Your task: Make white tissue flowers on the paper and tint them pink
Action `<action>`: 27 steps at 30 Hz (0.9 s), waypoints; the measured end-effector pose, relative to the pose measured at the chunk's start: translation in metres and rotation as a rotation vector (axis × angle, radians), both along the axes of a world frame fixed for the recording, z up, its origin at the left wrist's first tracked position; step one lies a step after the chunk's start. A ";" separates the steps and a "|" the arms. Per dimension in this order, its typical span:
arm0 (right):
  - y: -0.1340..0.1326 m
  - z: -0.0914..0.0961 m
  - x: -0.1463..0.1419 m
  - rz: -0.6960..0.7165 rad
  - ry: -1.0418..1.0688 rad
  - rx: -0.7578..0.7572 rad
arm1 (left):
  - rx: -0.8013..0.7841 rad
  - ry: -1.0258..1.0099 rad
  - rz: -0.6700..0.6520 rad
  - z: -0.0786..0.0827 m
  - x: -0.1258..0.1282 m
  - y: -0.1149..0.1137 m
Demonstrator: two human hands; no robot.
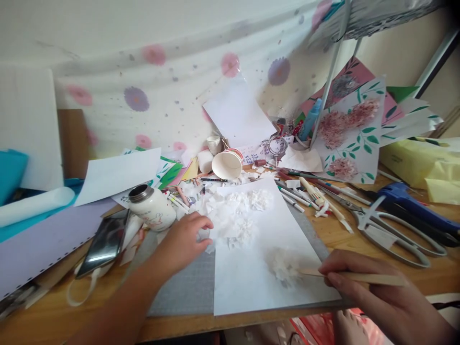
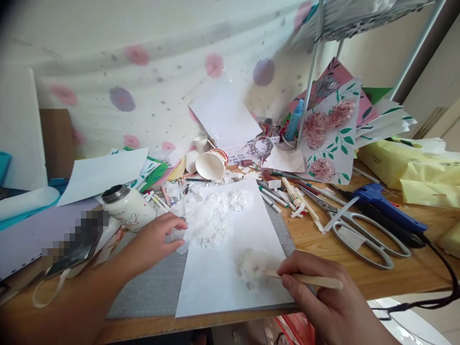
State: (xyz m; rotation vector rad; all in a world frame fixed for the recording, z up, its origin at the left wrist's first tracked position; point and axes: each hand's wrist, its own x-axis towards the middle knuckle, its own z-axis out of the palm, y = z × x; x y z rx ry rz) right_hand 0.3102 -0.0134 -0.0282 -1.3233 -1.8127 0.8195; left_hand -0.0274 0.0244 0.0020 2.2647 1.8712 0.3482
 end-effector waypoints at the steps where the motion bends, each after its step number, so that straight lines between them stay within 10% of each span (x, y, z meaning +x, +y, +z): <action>1: 0.000 0.000 -0.001 -0.003 0.002 0.002 | 0.012 0.008 -0.031 -0.003 0.003 -0.001; 27: 0.004 0.004 0.008 0.115 -0.030 0.004 | 0.140 0.216 -0.064 -0.009 -0.003 0.012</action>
